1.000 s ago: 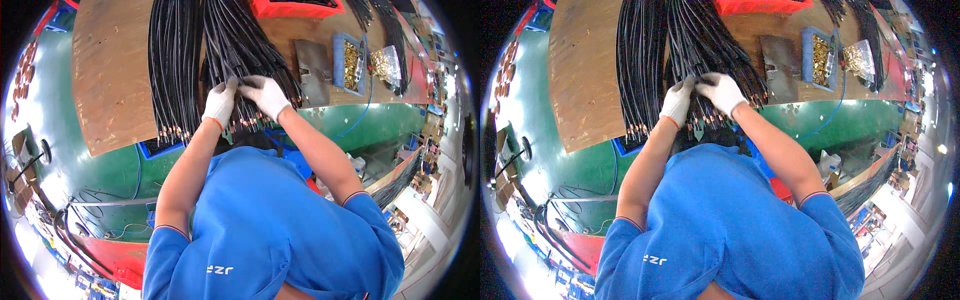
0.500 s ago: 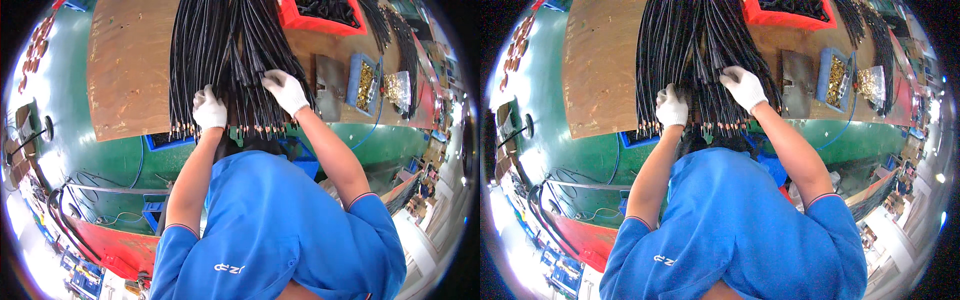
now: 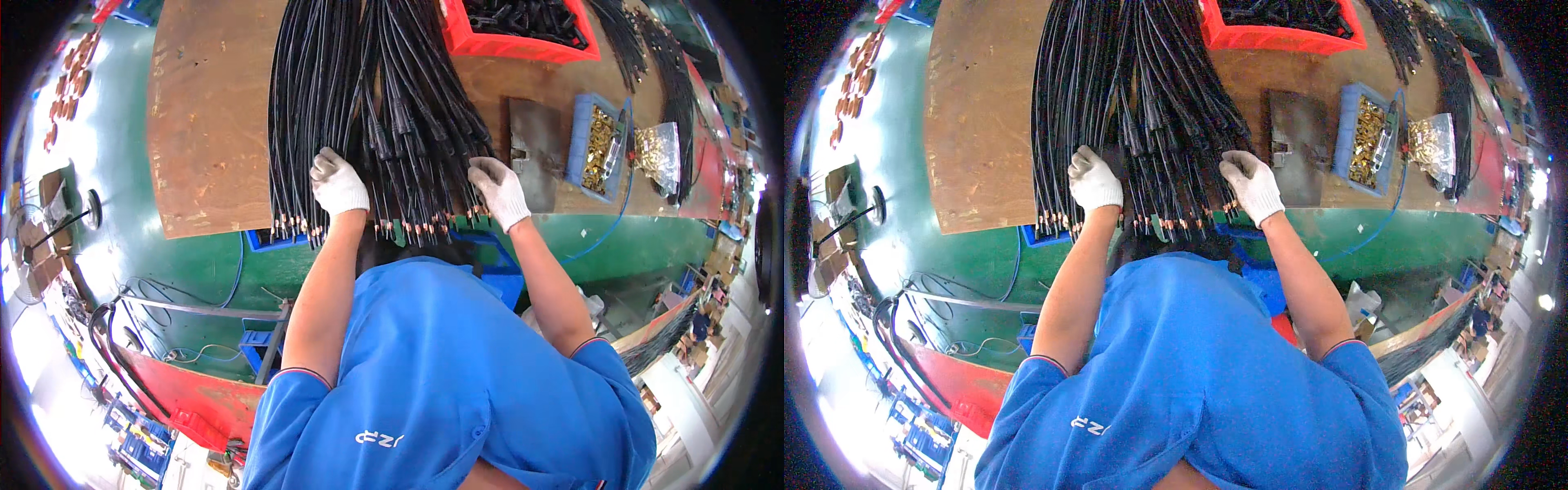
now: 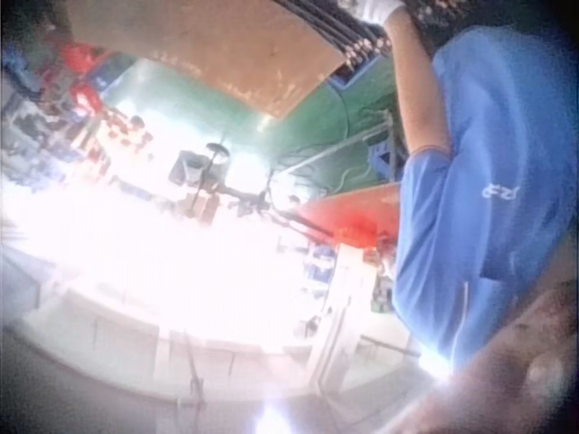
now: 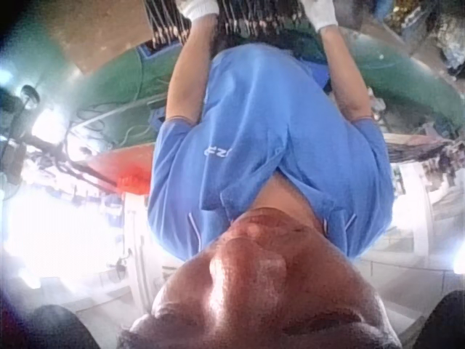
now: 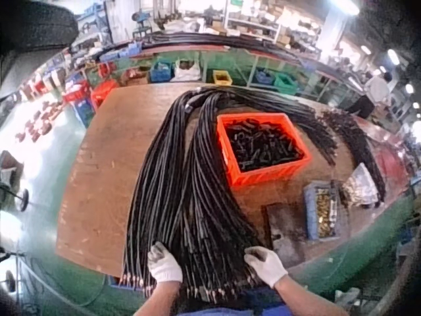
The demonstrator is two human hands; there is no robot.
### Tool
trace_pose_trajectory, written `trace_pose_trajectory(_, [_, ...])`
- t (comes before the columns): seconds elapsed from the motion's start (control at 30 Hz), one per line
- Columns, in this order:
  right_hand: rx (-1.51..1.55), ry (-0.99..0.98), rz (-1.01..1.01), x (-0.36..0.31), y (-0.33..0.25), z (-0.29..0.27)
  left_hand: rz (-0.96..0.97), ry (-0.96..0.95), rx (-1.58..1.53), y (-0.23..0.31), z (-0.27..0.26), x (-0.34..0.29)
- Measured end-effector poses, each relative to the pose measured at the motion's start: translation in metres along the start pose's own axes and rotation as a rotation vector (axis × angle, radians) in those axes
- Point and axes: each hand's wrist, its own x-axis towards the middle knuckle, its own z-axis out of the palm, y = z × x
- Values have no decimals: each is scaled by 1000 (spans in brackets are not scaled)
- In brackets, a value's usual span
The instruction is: The person slides black connector sleeves onto the ends of black wires by hand.
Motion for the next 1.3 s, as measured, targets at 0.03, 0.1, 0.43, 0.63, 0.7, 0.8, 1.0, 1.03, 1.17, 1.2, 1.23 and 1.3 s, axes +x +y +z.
trace_pose_trajectory(0.03, [11,-8,-12,3,4,-2,-52,-68,-5,3,-3,2])
trace_pose_trajectory(0.1, [29,-22,-33,10,5,-8,-81,-105,20,8,-12,7])
trace_pose_trajectory(0.43, [225,-18,-93,45,-6,-44,-166,-231,-158,11,-23,19])
trace_pose_trajectory(0.63, [368,21,-135,92,-27,-67,-287,-441,-138,0,-28,26])
trace_pose_trajectory(0.7, [447,43,-142,107,-32,-78,-264,-368,-113,6,-32,17])
trace_pose_trajectory(0.8, [425,83,-134,120,-55,-103,-206,-341,-93,-6,-23,17])
trace_pose_trajectory(1.0, [253,304,-299,172,-55,-166,-246,-277,-40,-23,-19,32])
trace_pose_trajectory(1.03, [200,304,-268,180,-62,-176,-263,-296,-39,-20,-27,36])
trace_pose_trajectory(1.17, [111,289,-373,237,-87,-177,-330,-463,-177,-9,-21,37])
trace_pose_trajectory(1.2, [-68,308,-296,252,-100,-167,-355,-444,-187,-13,-8,30])
trace_pose_trajectory(1.23, [-356,356,-239,272,-107,-163,-339,-419,-190,-9,-10,27])
trace_pose_trajectory(1.3, [-632,270,-17,302,-123,-156,-328,-352,-189,-3,-13,21])
